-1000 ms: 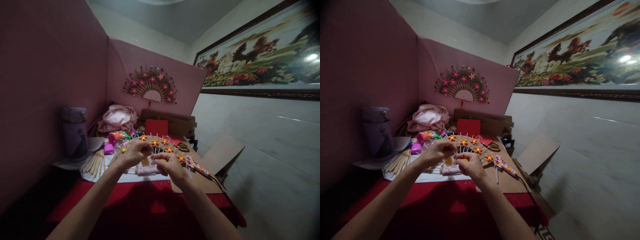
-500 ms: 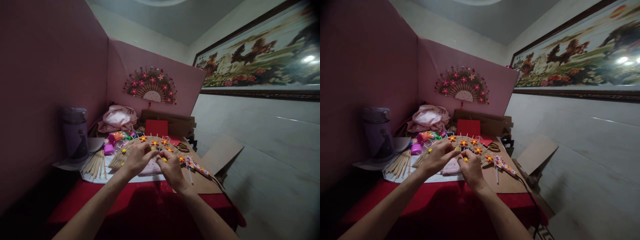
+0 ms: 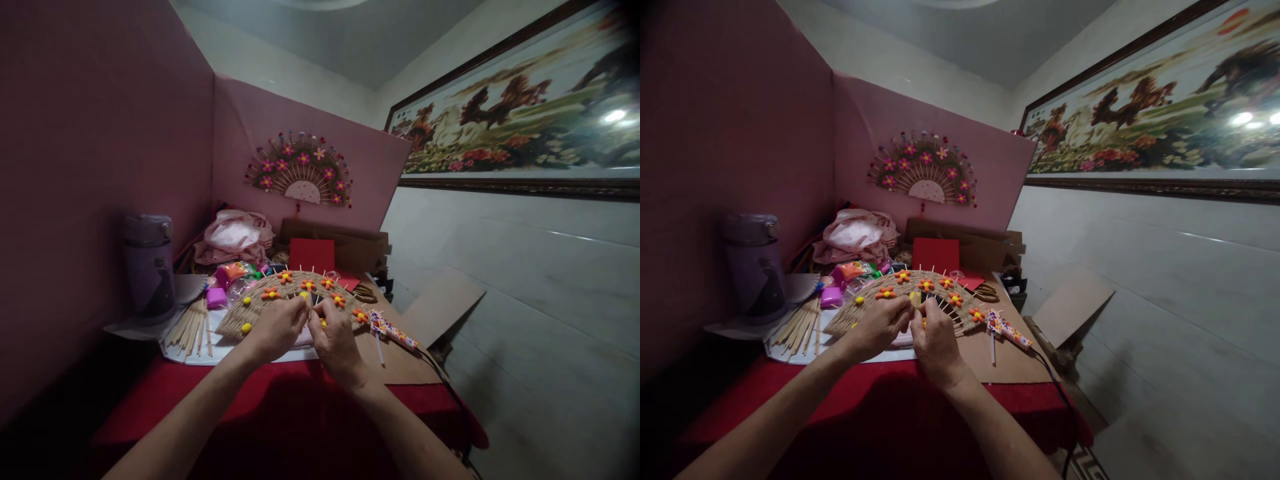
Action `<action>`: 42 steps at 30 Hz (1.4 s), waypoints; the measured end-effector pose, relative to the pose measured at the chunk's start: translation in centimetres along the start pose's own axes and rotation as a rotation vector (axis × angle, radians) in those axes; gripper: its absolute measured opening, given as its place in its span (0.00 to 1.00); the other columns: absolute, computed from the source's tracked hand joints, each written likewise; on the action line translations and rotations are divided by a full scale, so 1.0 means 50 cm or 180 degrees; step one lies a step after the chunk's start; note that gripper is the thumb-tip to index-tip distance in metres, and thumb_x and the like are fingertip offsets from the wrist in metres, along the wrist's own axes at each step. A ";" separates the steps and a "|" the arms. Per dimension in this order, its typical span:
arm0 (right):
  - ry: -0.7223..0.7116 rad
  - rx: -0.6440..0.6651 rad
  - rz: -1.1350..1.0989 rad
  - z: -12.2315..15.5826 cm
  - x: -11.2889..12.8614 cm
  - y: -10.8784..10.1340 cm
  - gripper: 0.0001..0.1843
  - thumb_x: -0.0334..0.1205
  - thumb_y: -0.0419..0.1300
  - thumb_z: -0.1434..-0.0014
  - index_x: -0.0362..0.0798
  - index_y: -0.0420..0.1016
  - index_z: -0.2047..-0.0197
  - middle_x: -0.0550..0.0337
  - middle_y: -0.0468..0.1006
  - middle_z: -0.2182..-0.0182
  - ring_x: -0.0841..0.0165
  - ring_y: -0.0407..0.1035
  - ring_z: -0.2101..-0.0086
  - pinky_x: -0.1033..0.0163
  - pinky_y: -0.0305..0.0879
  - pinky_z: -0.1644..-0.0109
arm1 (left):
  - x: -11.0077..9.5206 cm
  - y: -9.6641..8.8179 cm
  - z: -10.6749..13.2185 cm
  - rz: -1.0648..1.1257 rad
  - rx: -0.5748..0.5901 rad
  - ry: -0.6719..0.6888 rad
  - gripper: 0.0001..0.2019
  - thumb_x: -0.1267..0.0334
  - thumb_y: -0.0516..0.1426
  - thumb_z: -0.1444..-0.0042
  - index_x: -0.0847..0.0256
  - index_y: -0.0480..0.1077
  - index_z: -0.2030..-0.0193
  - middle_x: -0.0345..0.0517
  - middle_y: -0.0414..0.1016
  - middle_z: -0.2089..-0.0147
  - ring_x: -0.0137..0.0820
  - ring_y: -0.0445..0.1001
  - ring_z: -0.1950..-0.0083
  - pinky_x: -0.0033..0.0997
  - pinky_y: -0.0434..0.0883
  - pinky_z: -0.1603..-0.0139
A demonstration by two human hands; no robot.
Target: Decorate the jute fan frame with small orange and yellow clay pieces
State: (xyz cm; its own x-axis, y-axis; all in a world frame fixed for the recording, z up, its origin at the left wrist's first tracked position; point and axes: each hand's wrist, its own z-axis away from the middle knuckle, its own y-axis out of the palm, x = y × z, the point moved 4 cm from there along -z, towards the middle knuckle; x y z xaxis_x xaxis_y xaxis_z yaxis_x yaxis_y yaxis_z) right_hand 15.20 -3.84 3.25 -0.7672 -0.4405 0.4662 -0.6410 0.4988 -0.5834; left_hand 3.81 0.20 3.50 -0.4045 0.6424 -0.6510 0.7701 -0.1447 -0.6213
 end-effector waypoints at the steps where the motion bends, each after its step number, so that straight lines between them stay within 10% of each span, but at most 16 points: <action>1: 0.0012 -0.0069 0.0103 0.002 -0.002 0.004 0.06 0.33 0.47 0.42 0.48 0.62 0.70 0.59 0.71 0.76 0.68 0.65 0.74 0.65 0.56 0.69 | -0.002 0.000 0.001 -0.0276 -0.0143 0.0094 0.12 0.62 0.46 0.41 0.59 0.59 0.76 0.38 0.64 0.79 0.26 0.63 0.76 0.27 0.57 0.73; 10: 0.0367 -0.0419 0.0190 0.015 -0.018 0.030 0.06 0.34 0.46 0.42 0.47 0.62 0.69 0.58 0.71 0.77 0.66 0.66 0.75 0.64 0.55 0.71 | 0.012 0.016 0.004 -0.0113 -0.0279 0.0051 0.13 0.63 0.47 0.43 0.58 0.55 0.78 0.37 0.61 0.79 0.27 0.60 0.76 0.27 0.54 0.72; 23: -0.0274 0.0850 0.0047 0.012 0.014 -0.021 0.11 0.29 0.44 0.41 0.46 0.65 0.69 0.59 0.72 0.75 0.70 0.64 0.75 0.66 0.53 0.71 | -0.007 0.028 0.036 -0.0797 0.0234 0.0468 0.10 0.65 0.42 0.38 0.59 0.63 0.64 0.44 0.72 0.69 0.30 0.67 0.70 0.29 0.57 0.69; 35: 0.0458 0.0081 0.1736 0.003 -0.029 0.006 0.07 0.30 0.50 0.42 0.43 0.69 0.67 0.52 0.75 0.73 0.67 0.67 0.75 0.64 0.48 0.73 | -0.006 0.044 0.026 -0.0141 -0.0204 0.0202 0.12 0.65 0.46 0.42 0.59 0.56 0.77 0.37 0.61 0.77 0.27 0.60 0.74 0.27 0.54 0.71; 42: 0.0455 0.0080 0.0462 0.001 -0.040 -0.005 0.09 0.35 0.49 0.39 0.46 0.67 0.69 0.57 0.74 0.75 0.66 0.69 0.71 0.65 0.56 0.68 | 0.015 0.039 0.025 -0.0172 -0.0414 -0.0376 0.12 0.64 0.45 0.43 0.58 0.57 0.78 0.36 0.59 0.80 0.27 0.58 0.77 0.29 0.51 0.73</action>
State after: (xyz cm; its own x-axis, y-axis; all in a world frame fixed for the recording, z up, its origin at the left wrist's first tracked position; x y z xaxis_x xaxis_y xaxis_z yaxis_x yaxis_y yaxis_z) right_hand 16.90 -3.15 2.44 -0.8483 -0.2542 0.4646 -0.5240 0.5297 -0.6669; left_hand 4.41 -0.54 1.24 -0.4964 0.5525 -0.6696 0.7998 -0.0088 -0.6002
